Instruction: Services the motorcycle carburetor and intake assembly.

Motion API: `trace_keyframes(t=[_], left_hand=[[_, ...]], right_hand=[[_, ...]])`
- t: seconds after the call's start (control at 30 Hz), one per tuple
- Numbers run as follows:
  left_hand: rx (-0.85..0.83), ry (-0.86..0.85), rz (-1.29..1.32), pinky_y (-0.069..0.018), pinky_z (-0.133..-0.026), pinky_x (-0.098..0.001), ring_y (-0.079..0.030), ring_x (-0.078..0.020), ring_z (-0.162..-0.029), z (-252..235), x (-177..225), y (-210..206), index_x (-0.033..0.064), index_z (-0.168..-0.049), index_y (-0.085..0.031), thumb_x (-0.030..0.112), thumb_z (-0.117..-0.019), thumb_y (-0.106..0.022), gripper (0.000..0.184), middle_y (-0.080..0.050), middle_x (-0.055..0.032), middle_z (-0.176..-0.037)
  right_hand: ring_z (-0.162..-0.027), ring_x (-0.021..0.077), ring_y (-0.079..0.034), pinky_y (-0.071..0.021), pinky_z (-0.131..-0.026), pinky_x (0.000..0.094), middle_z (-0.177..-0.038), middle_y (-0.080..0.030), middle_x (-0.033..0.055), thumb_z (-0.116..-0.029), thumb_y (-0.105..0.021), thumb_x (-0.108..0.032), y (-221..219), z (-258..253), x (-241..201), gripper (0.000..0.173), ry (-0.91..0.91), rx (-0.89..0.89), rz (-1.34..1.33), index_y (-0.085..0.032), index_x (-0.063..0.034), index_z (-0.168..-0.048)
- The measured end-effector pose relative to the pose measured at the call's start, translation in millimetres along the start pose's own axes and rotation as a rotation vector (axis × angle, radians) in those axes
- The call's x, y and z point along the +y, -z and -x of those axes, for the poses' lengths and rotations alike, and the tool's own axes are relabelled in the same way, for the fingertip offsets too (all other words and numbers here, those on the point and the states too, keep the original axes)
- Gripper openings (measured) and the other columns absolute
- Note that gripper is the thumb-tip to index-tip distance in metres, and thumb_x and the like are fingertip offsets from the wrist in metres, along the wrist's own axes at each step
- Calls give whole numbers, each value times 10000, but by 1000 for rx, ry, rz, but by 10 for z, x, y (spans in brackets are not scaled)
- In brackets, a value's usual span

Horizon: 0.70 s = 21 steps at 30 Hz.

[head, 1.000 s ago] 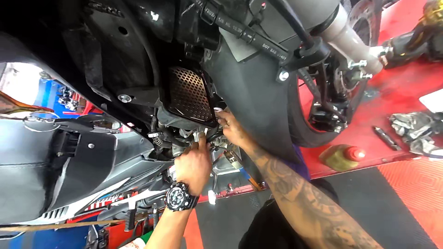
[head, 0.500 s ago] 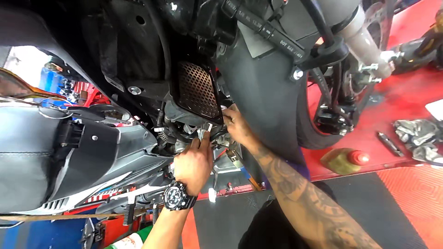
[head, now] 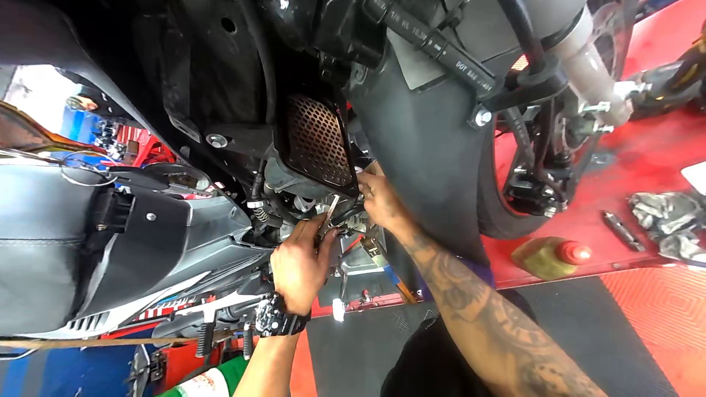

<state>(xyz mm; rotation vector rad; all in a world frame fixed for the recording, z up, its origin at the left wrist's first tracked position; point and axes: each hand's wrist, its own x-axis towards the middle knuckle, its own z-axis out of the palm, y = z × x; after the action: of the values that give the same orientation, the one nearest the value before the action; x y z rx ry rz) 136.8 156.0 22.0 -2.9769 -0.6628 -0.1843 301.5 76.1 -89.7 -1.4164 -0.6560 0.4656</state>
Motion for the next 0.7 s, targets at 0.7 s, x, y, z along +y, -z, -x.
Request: trace_keyframes(t=[0.7], left_hand=[[290,191,326,-573,-599,-302,-656,-78,-634,72,-61,-174,56,-1165,-656,249,-873,-824,388,-728,-19,-862]], right_hand=[[-1079,233,-614,-530,-937,330,-1186,-608,178,-954,-483,124,-22,-79,63,354,46,1,-13,-675,20,-1232]])
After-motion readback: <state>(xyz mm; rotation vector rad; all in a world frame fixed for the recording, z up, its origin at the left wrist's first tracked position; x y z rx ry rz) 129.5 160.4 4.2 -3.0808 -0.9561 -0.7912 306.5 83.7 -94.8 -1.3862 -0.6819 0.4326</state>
